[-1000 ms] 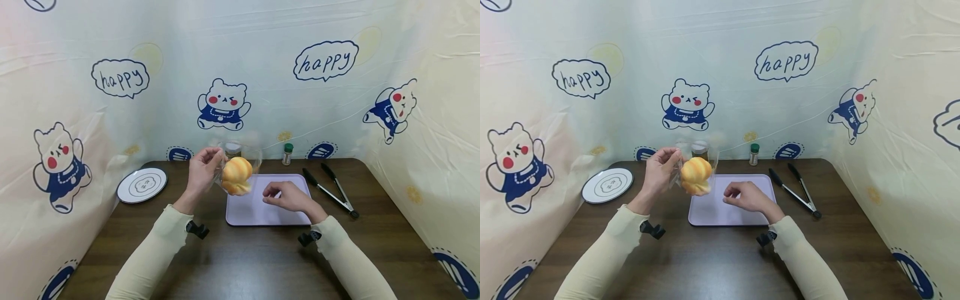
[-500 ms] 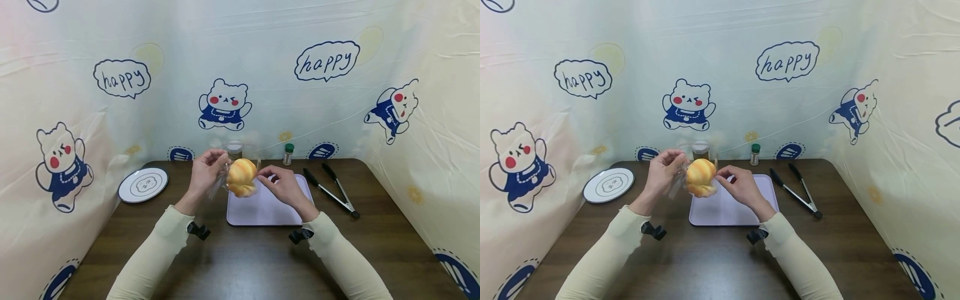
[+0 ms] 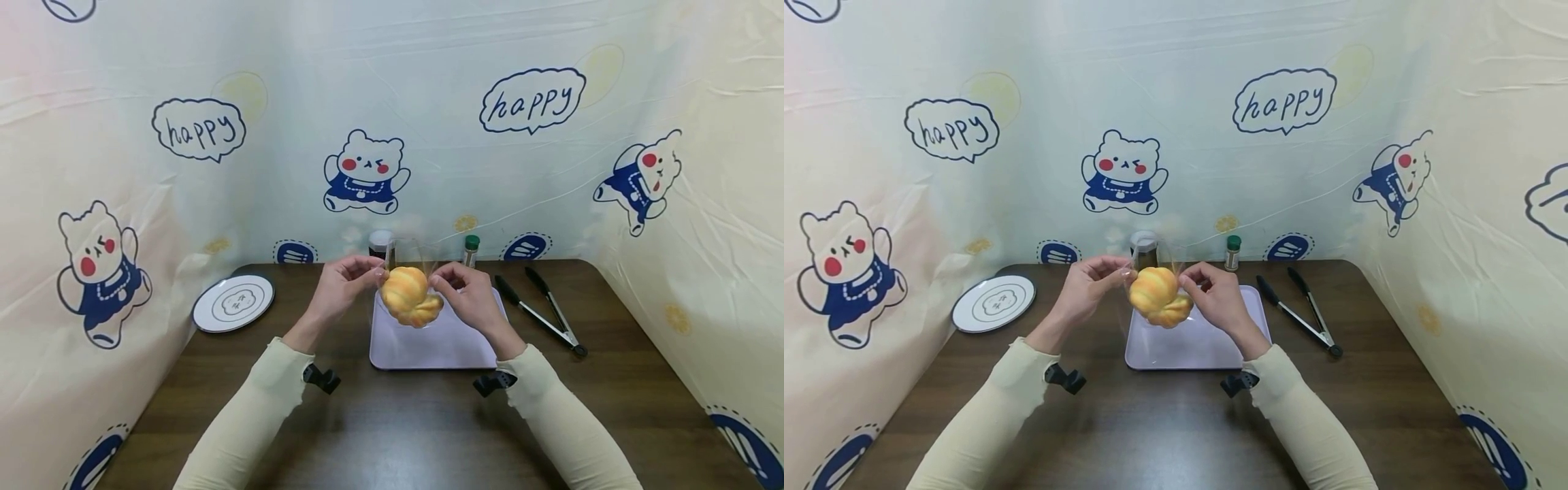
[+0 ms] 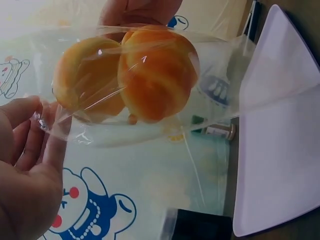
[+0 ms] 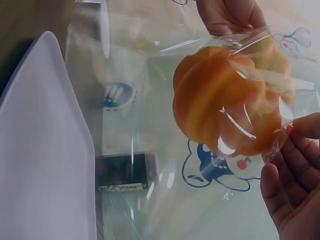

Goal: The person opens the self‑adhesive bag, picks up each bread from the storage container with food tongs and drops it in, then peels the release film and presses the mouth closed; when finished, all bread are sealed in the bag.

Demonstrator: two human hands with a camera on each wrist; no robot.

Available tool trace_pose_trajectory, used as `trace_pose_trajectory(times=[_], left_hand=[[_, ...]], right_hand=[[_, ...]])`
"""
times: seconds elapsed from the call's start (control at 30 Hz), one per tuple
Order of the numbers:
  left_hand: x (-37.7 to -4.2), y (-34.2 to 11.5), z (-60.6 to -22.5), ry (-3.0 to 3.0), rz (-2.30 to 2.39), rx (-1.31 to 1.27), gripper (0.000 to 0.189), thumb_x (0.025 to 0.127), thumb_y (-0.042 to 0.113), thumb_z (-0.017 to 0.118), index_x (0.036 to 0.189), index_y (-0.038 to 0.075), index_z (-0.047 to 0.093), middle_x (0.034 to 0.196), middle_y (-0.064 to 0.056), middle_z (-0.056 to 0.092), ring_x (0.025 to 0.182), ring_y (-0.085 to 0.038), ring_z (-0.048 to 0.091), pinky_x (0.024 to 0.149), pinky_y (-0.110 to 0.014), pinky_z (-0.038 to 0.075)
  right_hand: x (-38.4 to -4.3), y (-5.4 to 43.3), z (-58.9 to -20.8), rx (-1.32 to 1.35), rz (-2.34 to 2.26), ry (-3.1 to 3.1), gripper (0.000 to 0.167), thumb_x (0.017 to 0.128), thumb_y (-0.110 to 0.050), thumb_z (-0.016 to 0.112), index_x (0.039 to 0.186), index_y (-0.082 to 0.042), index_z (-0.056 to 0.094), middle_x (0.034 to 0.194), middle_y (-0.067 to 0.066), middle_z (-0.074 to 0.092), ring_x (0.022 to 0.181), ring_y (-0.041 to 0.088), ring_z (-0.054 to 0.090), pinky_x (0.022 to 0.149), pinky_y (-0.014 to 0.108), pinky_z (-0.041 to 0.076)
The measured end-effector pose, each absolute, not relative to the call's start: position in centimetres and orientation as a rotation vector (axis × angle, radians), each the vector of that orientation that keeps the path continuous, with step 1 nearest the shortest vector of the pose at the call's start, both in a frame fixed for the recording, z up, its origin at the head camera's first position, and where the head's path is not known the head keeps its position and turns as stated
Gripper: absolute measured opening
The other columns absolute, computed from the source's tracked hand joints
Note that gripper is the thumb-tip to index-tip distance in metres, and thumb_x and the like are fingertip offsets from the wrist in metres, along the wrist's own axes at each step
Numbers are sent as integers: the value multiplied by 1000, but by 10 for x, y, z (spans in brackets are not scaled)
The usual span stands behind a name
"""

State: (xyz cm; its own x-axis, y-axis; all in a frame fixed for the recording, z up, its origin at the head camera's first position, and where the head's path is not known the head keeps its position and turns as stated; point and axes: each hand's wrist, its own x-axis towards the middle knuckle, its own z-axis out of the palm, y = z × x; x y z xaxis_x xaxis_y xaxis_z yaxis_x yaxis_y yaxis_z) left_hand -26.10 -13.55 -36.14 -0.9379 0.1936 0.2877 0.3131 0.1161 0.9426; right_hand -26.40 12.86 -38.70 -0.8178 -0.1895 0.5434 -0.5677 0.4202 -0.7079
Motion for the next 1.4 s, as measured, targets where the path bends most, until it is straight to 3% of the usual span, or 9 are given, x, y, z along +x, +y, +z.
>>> trace_pose_trajectory(times=[0.27, 0.43, 0.6, 0.77, 1.0, 1.4], left_hand=[[-264, -141, -363, -2235, -1912, -261, 34, 86, 36, 78, 108, 10, 73, 98, 0, 72, 82, -15, 63, 70, -25, 56], [-264, -142, -361, -2245, -1968, -227, 33, 89, 34, 75, 109, 10, 68, 98, -2, 76, 75, -14, 70, 73, -29, 61], [-262, -142, -358, -2296, -2007, -303, 34, 88, 30, 77, 113, 10, 66, 107, -8, 77, 91, -18, 75, 85, -30, 60], [-263, -146, -359, -2429, -1884, -306, 38, 86, 33, 79, 118, 15, 69, 113, -1, 76, 105, -18, 69, 93, -29, 57], [-265, -149, -361, -2404, -1729, -234, 33, 84, 45, 78, 104, 18, 75, 112, 0, 74, 108, -18, 65, 91, -33, 57], [-262, -137, -356, -2358, -1706, -390, 31, 90, 38, 74, 112, 16, 74, 112, -5, 74, 104, -19, 66, 88, -26, 56]], right_hand=[[-265, 139, -384, 549, 1406, -2290, 18, 94, -28, 70, 93, -10, 72, 86, 7, 72, 71, 18, 60, 61, 26, 51], [-267, 143, -383, 518, 1432, -2277, 19, 94, -29, 70, 93, -10, 71, 85, 7, 70, 71, 20, 59, 61, 26, 49], [-268, 143, -383, 543, 1436, -2264, 18, 94, -28, 70, 93, -10, 71, 84, 7, 70, 71, 19, 59, 61, 26, 50], [-268, 144, -382, 515, 1446, -2248, 19, 94, -28, 70, 93, -9, 72, 85, 8, 70, 72, 16, 59, 63, 25, 50], [-269, 146, -381, 482, 1456, -2261, 20, 95, -28, 69, 94, -8, 72, 88, 10, 71, 76, 16, 60, 67, 25, 51], [-269, 141, -383, 519, 1460, -2312, 21, 93, -32, 71, 94, -11, 72, 87, 8, 71, 74, 21, 61, 62, 28, 51]])
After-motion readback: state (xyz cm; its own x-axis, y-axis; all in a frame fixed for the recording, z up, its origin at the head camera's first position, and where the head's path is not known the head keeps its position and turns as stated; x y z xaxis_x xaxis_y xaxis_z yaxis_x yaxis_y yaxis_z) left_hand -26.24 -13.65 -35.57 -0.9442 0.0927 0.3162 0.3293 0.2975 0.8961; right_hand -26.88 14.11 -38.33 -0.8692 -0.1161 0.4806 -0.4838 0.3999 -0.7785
